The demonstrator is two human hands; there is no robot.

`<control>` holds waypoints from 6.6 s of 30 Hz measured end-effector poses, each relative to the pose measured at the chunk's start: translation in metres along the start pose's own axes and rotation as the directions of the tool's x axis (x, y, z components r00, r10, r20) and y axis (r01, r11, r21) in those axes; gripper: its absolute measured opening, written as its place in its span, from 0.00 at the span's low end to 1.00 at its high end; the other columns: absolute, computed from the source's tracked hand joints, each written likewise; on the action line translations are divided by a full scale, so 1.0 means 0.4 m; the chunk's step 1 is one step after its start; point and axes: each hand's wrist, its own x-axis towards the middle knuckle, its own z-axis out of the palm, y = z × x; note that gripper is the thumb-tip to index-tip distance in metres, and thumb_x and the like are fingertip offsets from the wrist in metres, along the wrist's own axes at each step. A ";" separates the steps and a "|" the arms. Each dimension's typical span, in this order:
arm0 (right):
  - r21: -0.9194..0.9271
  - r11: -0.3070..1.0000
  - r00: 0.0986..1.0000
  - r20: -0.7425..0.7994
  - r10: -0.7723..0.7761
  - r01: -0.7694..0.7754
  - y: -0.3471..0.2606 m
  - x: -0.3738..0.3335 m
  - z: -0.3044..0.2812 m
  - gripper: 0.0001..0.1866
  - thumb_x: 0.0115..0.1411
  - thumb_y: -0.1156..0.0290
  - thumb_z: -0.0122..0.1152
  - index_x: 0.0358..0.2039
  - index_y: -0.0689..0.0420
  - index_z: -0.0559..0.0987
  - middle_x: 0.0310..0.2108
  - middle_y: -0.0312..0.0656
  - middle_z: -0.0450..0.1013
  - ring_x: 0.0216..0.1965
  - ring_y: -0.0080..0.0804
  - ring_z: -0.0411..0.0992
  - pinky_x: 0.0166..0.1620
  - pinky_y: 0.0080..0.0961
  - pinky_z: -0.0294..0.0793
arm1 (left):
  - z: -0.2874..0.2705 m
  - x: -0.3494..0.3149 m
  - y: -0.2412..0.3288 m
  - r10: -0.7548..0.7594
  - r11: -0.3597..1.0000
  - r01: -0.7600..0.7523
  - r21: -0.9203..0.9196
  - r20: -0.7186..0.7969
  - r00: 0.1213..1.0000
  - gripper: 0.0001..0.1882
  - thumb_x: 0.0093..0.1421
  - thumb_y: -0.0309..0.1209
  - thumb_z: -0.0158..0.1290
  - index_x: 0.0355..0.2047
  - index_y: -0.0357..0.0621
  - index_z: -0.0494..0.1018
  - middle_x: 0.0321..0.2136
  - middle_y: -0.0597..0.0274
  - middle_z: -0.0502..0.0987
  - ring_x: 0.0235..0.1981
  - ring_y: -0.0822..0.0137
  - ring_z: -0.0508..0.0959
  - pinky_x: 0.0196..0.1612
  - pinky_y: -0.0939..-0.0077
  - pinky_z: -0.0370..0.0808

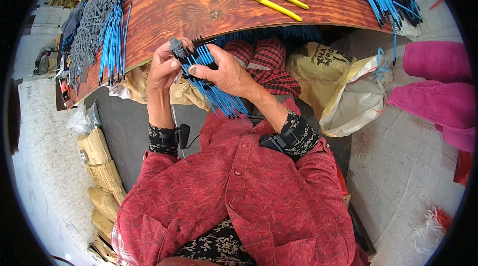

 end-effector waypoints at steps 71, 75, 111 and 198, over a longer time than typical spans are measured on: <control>-0.349 0.906 0.954 -0.090 -0.286 0.239 -0.041 -0.043 0.041 0.22 0.65 0.56 0.62 0.48 0.62 0.70 0.29 0.48 0.74 0.30 0.41 0.75 0.36 0.35 0.74 | 0.062 -0.043 0.097 0.033 0.825 -0.026 0.564 -0.003 0.999 0.17 0.52 0.20 0.59 0.45 0.32 0.80 0.37 0.66 0.81 0.35 0.79 0.76 0.38 0.84 0.74; -0.345 0.905 0.951 -0.090 -0.295 0.249 -0.042 -0.043 0.038 0.22 0.65 0.56 0.61 0.48 0.62 0.70 0.29 0.49 0.74 0.30 0.42 0.76 0.35 0.35 0.74 | 0.078 -0.045 0.095 -0.002 0.812 0.055 0.582 -0.092 0.996 0.20 0.51 0.31 0.63 0.42 0.30 0.79 0.35 0.62 0.79 0.35 0.72 0.78 0.40 0.78 0.74; -0.292 0.939 0.981 -0.016 -0.193 0.180 -0.047 -0.046 0.010 0.23 0.67 0.54 0.60 0.44 0.64 0.70 0.30 0.48 0.73 0.32 0.33 0.74 0.36 0.34 0.73 | 0.060 -0.043 0.093 -0.038 0.914 0.064 0.400 -0.072 0.997 0.27 0.52 0.28 0.68 0.53 0.34 0.76 0.40 0.64 0.81 0.37 0.77 0.78 0.40 0.83 0.75; -0.240 0.940 0.950 0.254 -0.179 0.241 -0.062 -0.008 0.061 0.26 0.72 0.47 0.48 0.38 0.63 0.66 0.25 0.50 0.68 0.27 0.41 0.67 0.33 0.37 0.68 | 0.016 -0.102 0.143 0.111 0.891 -0.121 0.437 0.050 0.993 0.21 0.44 0.27 0.71 0.40 0.33 0.82 0.37 0.56 0.77 0.37 0.68 0.77 0.41 0.78 0.74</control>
